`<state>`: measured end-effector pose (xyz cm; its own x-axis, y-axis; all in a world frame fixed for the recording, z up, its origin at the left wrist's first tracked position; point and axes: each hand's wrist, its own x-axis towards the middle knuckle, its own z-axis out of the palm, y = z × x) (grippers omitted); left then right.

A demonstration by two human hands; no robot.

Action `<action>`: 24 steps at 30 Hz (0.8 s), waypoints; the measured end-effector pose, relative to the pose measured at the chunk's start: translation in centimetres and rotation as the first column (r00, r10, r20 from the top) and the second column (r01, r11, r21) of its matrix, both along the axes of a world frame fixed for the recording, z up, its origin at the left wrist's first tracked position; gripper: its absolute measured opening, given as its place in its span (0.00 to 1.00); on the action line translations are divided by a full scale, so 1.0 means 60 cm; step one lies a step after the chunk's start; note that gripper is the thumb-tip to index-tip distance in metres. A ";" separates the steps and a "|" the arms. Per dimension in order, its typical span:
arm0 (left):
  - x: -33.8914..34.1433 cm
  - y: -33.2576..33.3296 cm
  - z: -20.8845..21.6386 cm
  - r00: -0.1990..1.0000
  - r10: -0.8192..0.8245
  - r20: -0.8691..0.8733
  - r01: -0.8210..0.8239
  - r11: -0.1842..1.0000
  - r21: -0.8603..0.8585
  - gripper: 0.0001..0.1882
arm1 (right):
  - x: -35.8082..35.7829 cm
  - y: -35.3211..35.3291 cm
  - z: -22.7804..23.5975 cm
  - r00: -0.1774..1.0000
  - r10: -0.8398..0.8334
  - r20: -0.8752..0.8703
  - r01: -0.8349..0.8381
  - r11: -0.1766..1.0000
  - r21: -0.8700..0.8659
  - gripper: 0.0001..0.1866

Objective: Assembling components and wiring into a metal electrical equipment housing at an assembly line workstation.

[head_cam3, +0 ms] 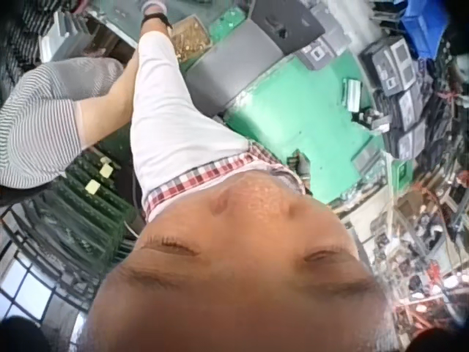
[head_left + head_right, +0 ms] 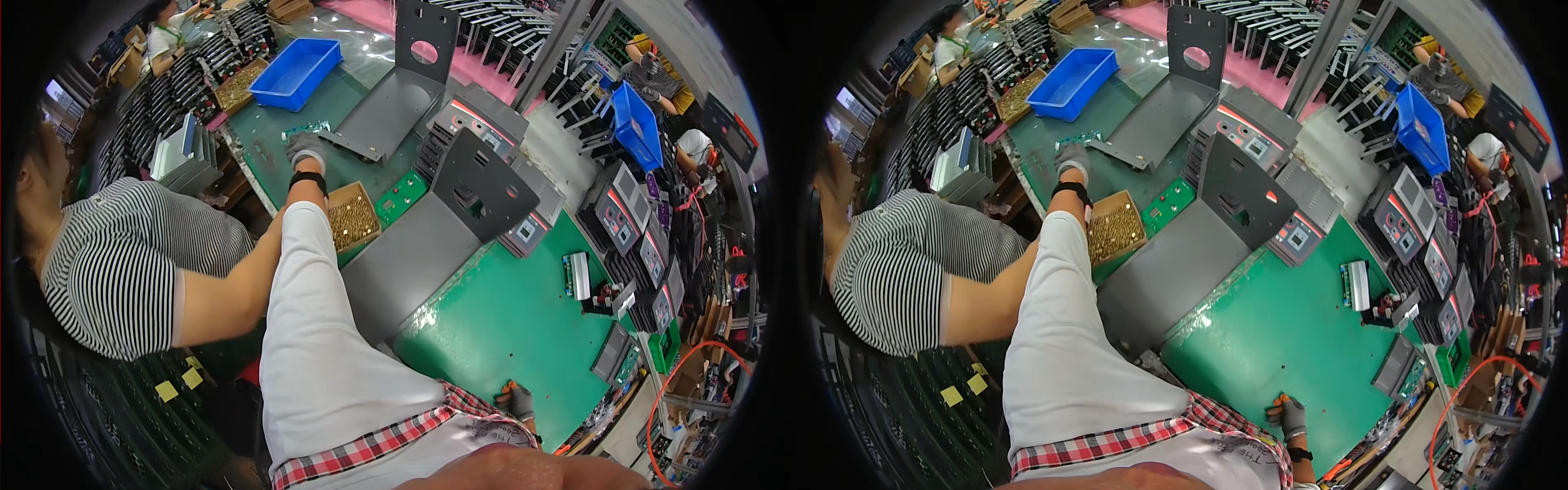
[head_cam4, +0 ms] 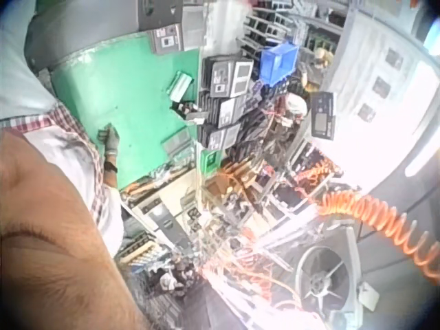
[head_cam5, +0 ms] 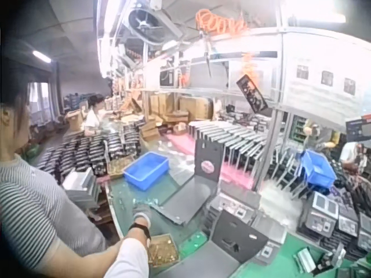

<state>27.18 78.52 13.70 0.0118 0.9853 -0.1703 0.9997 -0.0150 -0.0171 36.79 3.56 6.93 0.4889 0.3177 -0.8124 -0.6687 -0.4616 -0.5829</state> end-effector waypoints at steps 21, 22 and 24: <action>-0.014 0.127 -0.093 0.950 -0.155 -0.270 0.215 0.955 0.206 0.12 | 0.055 0.005 -0.014 0.973 -0.056 -0.223 0.010 0.979 -0.202 0.15; -0.012 0.116 -0.077 0.959 -0.114 -0.260 0.174 0.959 0.222 0.13 | 0.052 0.005 -0.012 0.982 -0.011 -0.188 -0.027 0.980 -0.199 0.15; -0.006 0.093 -0.041 0.994 -0.073 -0.083 0.097 0.934 0.344 0.13 | 0.048 0.005 -0.011 0.959 -0.133 -0.250 0.096 0.983 -0.154 0.19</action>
<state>26.80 84.09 11.27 0.0989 0.9790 0.1785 0.9913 -0.0812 -0.1037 39.66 3.85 6.25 0.2832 0.1469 -0.9478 -0.8409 -0.4372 -0.3190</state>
